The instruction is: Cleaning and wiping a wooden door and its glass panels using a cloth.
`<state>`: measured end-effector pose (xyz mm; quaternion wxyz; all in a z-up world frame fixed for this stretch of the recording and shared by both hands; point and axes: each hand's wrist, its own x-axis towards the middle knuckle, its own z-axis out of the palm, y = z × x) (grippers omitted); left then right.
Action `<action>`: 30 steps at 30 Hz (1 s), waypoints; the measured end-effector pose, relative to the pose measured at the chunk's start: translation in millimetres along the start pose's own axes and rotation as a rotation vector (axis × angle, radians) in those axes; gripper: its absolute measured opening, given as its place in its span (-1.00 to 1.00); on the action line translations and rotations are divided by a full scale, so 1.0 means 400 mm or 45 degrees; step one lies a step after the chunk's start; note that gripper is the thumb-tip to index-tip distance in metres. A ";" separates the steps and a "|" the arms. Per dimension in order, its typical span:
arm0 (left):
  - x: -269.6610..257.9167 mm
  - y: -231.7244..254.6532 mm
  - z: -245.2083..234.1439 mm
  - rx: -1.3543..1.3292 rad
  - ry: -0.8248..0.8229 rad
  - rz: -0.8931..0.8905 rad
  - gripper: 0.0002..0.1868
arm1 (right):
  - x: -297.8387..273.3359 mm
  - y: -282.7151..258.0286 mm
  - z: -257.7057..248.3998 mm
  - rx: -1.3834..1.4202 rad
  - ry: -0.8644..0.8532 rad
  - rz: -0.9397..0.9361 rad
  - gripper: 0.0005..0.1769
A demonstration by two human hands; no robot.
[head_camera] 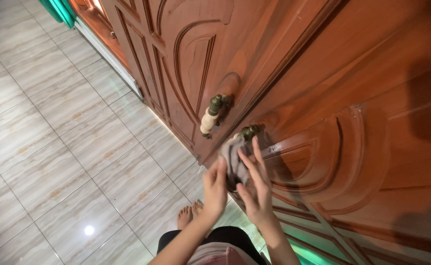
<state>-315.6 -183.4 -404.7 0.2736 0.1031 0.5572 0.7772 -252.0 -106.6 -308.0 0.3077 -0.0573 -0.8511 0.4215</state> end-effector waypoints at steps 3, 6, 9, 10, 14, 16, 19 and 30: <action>0.052 0.066 0.002 -0.120 0.189 -0.156 -0.57 | -0.009 0.022 -0.022 -0.083 0.168 0.050 -0.40; 0.090 0.182 0.029 0.264 0.291 0.582 -0.76 | 0.002 0.058 -0.048 0.071 0.275 0.111 -0.59; 0.105 0.227 0.061 0.647 0.382 0.879 -0.53 | 0.047 0.058 -0.072 0.143 0.178 0.216 -0.63; 0.111 0.213 0.066 0.640 0.235 0.911 -0.53 | 0.063 0.056 -0.074 0.175 0.183 0.288 -0.57; 0.117 0.198 0.079 0.444 -0.005 0.780 -0.58 | 0.100 0.046 -0.084 -0.076 0.085 0.199 -0.53; 0.123 0.211 0.082 0.516 -0.023 0.834 -0.58 | 0.093 0.093 -0.067 -0.120 0.076 0.182 -0.55; 0.143 0.208 0.076 0.698 -0.052 0.914 -0.58 | 0.073 0.147 -0.039 -0.141 0.132 0.153 -0.60; 0.238 0.080 0.059 0.565 -0.029 0.823 -0.73 | 0.054 0.142 0.010 -0.067 0.188 0.238 -0.51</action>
